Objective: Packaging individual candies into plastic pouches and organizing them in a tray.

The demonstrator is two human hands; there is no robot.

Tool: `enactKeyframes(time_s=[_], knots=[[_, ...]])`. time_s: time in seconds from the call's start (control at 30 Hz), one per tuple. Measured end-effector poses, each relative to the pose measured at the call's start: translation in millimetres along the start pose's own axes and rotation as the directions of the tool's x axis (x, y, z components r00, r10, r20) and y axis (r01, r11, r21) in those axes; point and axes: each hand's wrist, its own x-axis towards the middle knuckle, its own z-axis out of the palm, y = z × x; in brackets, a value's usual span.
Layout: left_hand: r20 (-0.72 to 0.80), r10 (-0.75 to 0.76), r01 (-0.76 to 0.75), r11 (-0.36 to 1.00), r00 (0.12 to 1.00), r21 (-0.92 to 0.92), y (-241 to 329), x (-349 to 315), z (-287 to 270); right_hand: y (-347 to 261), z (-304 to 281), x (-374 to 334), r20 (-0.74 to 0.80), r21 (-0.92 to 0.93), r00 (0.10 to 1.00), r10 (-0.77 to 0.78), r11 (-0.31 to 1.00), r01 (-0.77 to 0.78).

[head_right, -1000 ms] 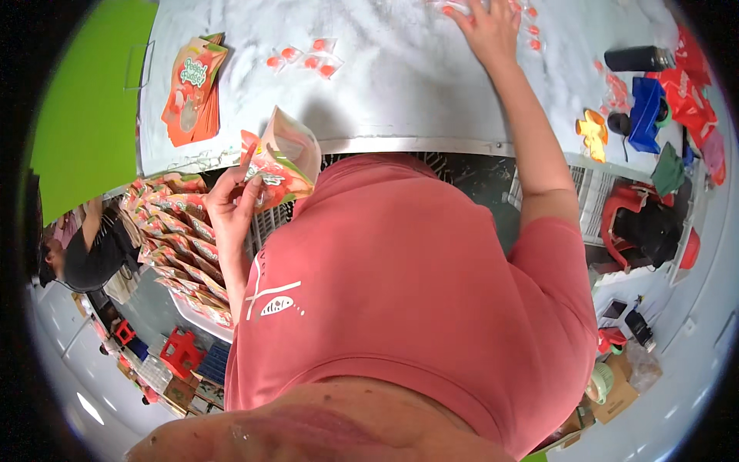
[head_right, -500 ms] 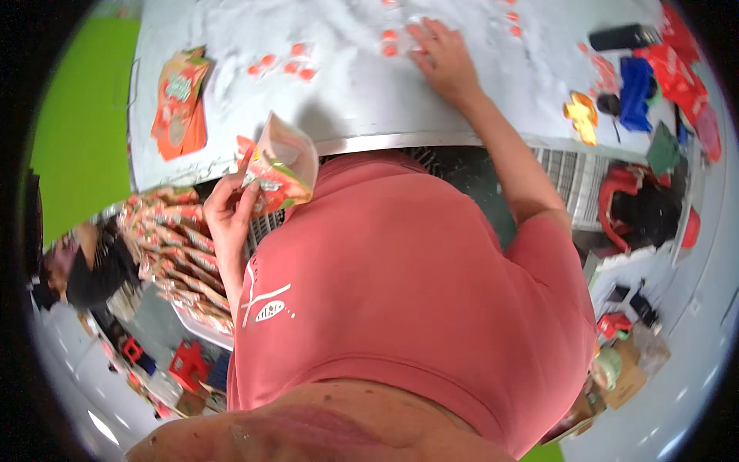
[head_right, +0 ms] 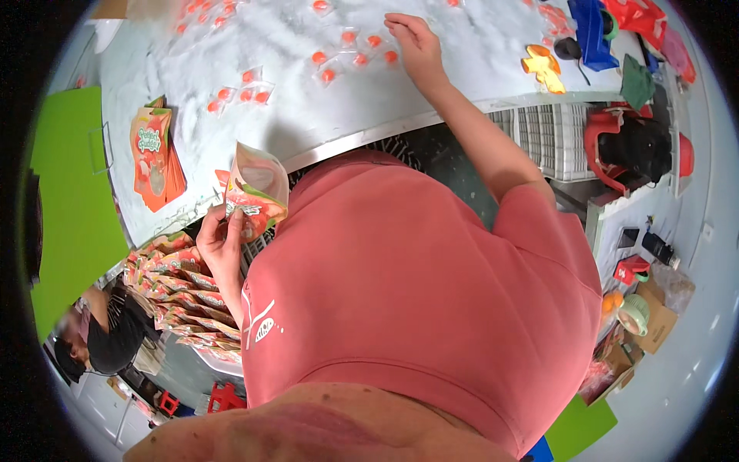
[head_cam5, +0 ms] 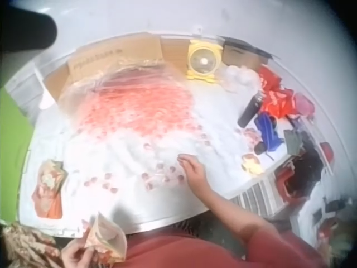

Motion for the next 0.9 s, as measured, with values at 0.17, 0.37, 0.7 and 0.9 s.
enactKeyframes(time_s=[0.17,0.37,0.7,0.9], knots=[[0.012,0.004,-0.004,1.000,1.000,0.018,-3.4,-1.3,-1.5,-9.9,6.2,-7.0,0.055,-0.276,0.992,-0.112,0.953,0.123],[0.025,-0.003,0.003,1.000,1.000,0.005,-5.9,1.4,-1.8,0.7,0.5,-3.2,0.074,-0.329,0.977,-0.199,0.920,0.212],[0.052,-0.014,0.015,1.000,0.999,-0.009,-3.4,5.0,0.8,-6.3,7.8,-7.9,0.165,-0.412,0.939,-0.303,0.843,0.345],[0.038,0.050,-0.051,0.998,0.998,0.025,1.6,7.7,5.4,-15.7,15.2,5.1,0.351,-0.566,0.851,-0.390,0.636,0.525]])
